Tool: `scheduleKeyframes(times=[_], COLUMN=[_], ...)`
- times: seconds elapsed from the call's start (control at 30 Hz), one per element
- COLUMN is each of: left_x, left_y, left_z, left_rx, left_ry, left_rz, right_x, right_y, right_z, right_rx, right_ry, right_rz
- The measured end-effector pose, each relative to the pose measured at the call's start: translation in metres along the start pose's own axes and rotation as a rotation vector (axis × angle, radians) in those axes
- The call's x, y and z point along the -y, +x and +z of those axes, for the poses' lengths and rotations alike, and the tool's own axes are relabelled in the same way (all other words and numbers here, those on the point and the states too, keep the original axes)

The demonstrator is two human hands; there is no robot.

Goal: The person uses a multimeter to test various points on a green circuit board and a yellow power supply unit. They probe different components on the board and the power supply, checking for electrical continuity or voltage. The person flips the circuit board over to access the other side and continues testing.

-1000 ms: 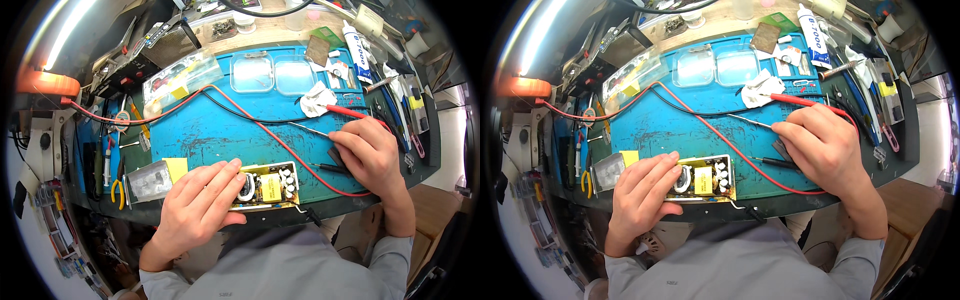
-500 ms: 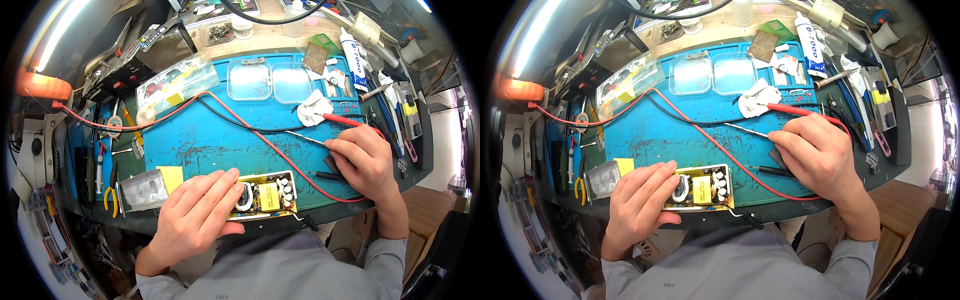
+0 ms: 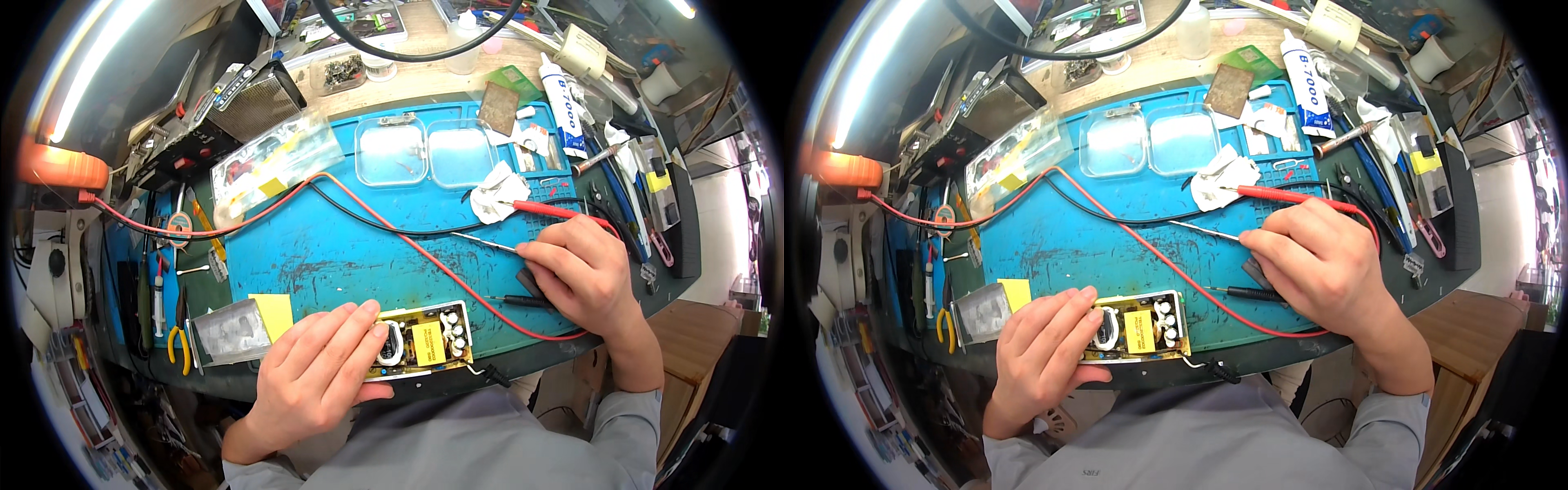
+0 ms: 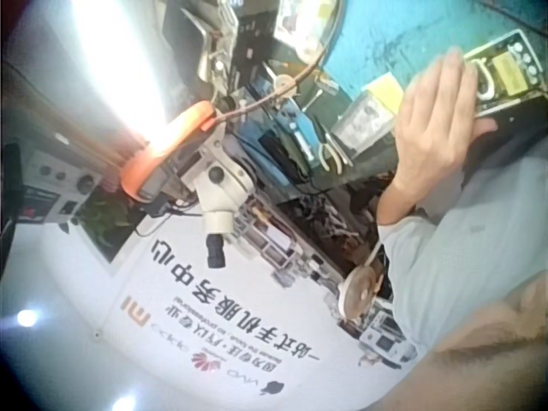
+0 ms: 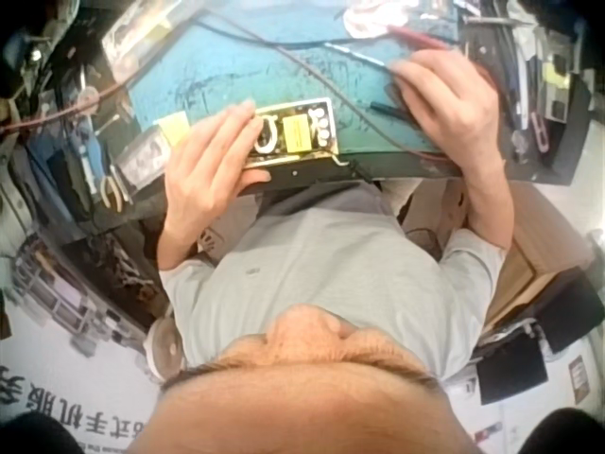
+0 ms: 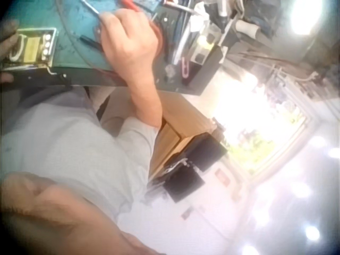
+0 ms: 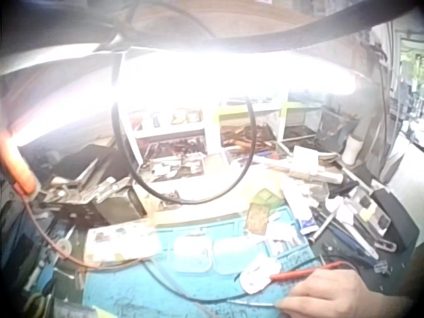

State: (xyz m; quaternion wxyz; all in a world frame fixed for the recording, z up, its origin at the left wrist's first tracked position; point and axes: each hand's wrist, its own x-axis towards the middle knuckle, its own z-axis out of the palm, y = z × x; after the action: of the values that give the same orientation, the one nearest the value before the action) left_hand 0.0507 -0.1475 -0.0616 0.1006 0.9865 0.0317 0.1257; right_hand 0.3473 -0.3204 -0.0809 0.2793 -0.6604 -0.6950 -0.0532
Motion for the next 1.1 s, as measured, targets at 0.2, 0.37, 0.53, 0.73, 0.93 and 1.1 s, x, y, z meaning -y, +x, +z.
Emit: scheduleKeyframes(times=[0.2, 0.37, 0.53, 0.73, 0.93, 1.1], left_x=[-0.0013, -0.0010, -0.0028, -0.0045, -0.0054, -0.0054], left_y=[-0.0015, -0.0022, -0.0023, -0.0040, -0.0059, -0.0060], left_z=[-0.0003, -0.0001, -0.0001, -0.0003, 0.0024, 0.0031], left_rx=[0.016, 0.015, 0.020, 0.018, -0.015, -0.032], left_ry=[0.019, 0.017, 0.021, 0.045, 0.014, -0.008], left_rz=[-0.001, -0.004, -0.010, -0.013, -0.019, -0.023], right_x=[0.0000, -0.0002, -0.0010, -0.0003, 0.0001, -0.0014], right_y=[0.0002, 0.0004, -0.0004, -0.0003, 0.0002, -0.0015], right_z=[-0.0010, -0.0007, -0.0003, -0.0004, -0.0011, -0.0008], right_rx=[0.005, 0.004, -0.004, -0.009, -0.003, -0.006], right_ry=[0.003, 0.010, 0.009, 0.001, -0.006, -0.002], right_rz=[0.003, 0.002, -0.003, -0.001, -0.003, -0.003])
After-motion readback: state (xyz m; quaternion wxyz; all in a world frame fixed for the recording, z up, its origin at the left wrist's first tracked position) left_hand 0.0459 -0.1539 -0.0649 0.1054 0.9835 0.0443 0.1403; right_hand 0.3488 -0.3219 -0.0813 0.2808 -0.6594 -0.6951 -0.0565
